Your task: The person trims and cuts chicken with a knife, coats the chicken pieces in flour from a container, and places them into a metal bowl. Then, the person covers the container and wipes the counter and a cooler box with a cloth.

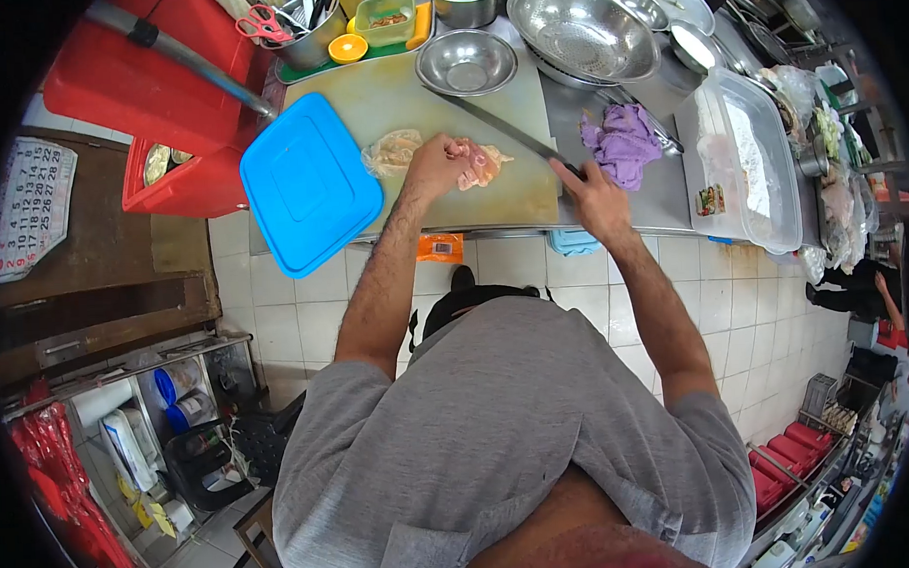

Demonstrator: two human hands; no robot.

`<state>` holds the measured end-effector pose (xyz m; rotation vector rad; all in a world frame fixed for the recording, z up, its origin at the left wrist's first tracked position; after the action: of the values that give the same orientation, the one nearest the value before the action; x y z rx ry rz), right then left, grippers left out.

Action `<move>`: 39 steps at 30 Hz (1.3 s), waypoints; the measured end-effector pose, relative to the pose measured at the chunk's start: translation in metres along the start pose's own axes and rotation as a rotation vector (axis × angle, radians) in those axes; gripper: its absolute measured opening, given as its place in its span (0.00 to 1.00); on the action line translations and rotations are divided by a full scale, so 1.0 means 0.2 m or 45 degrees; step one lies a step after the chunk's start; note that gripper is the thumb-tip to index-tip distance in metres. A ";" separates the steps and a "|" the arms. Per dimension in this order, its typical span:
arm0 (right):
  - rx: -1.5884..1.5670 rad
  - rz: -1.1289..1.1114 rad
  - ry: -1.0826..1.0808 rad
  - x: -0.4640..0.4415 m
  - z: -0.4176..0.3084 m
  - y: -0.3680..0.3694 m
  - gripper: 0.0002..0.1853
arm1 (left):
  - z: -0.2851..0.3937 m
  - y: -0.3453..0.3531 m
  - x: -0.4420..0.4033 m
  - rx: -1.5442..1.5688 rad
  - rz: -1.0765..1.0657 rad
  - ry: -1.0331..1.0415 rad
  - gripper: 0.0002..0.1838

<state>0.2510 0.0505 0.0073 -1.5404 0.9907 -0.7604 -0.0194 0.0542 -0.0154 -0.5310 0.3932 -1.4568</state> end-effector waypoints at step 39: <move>-1.214 0.375 0.997 -0.39 0.42 -0.31 0.13 | 0.43 -0.59 0.00 0.852 0.167 0.262 0.13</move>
<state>0.3021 0.1606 0.0543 -1.8125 2.3535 -0.7174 -0.0691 0.0593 0.1218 0.1792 0.0799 -1.4160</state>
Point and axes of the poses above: each hand's wrist, its own x-axis away from the middle knuckle, its own y-axis out of the palm, z = x × y, the point moved 2 cm from there along -x, towards the middle knuckle, and after that the axes turned 5 degrees about y, right-handed, at the moved point
